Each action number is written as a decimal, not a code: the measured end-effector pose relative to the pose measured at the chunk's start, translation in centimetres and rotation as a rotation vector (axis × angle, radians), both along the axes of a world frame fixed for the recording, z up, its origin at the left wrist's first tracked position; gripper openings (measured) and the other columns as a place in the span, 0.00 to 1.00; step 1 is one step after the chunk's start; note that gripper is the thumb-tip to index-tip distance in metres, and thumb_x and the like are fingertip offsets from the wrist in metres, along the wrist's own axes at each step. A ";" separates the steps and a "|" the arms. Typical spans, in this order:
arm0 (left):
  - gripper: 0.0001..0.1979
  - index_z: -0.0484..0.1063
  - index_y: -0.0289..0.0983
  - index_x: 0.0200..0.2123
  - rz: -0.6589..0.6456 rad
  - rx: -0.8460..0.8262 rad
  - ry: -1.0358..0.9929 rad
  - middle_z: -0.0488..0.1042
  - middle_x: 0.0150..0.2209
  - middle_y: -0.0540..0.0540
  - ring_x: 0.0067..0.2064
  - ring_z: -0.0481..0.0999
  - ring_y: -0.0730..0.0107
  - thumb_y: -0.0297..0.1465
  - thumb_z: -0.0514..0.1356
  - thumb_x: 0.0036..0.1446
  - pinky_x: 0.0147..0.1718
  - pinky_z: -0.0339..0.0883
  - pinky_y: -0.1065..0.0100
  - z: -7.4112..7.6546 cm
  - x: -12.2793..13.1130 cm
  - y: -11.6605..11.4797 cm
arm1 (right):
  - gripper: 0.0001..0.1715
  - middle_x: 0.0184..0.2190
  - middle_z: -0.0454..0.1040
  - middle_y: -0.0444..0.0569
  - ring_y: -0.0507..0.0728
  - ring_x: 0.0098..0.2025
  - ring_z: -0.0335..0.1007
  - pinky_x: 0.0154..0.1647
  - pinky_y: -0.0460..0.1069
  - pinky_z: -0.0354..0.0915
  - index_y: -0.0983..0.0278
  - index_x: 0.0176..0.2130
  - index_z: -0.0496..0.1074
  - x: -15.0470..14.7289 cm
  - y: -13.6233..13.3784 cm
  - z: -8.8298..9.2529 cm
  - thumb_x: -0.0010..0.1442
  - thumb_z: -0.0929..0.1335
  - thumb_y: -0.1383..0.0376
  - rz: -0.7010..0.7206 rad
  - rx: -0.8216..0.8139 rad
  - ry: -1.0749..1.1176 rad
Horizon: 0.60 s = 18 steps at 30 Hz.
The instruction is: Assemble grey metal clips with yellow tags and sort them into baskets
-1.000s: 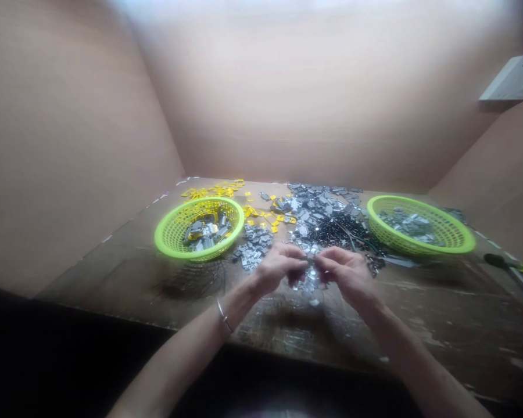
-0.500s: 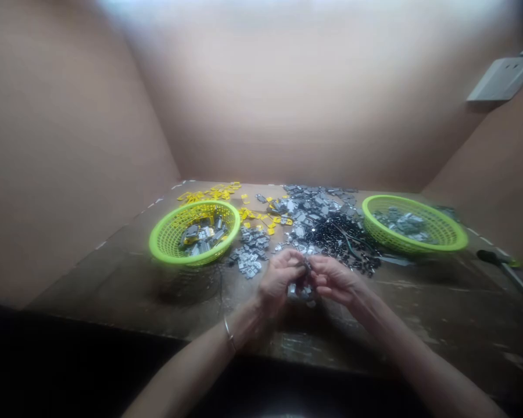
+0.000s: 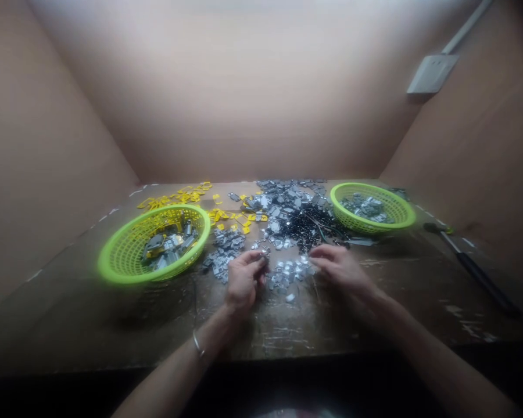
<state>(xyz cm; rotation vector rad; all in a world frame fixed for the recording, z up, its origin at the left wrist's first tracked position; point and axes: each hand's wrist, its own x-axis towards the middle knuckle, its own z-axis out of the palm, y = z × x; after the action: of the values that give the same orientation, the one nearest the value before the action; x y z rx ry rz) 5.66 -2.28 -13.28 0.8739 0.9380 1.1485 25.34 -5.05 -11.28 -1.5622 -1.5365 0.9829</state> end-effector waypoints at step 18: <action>0.16 0.68 0.32 0.36 -0.459 -0.051 0.249 0.61 0.15 0.52 0.13 0.56 0.84 0.28 0.56 0.40 0.10 0.47 0.81 -0.3 1.6 -0.5 | 0.20 0.34 0.70 0.52 0.55 0.34 0.65 0.37 0.49 0.60 0.64 0.47 0.60 -1.5 -1.3 0.0 0.53 0.59 0.67 0.191 0.501 -0.379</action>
<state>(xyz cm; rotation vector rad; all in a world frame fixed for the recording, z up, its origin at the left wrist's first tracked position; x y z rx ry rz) 7.29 -2.82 -13.63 1.1376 0.9006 0.6293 23.84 -6.33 -11.26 -1.2995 -2.0327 0.3520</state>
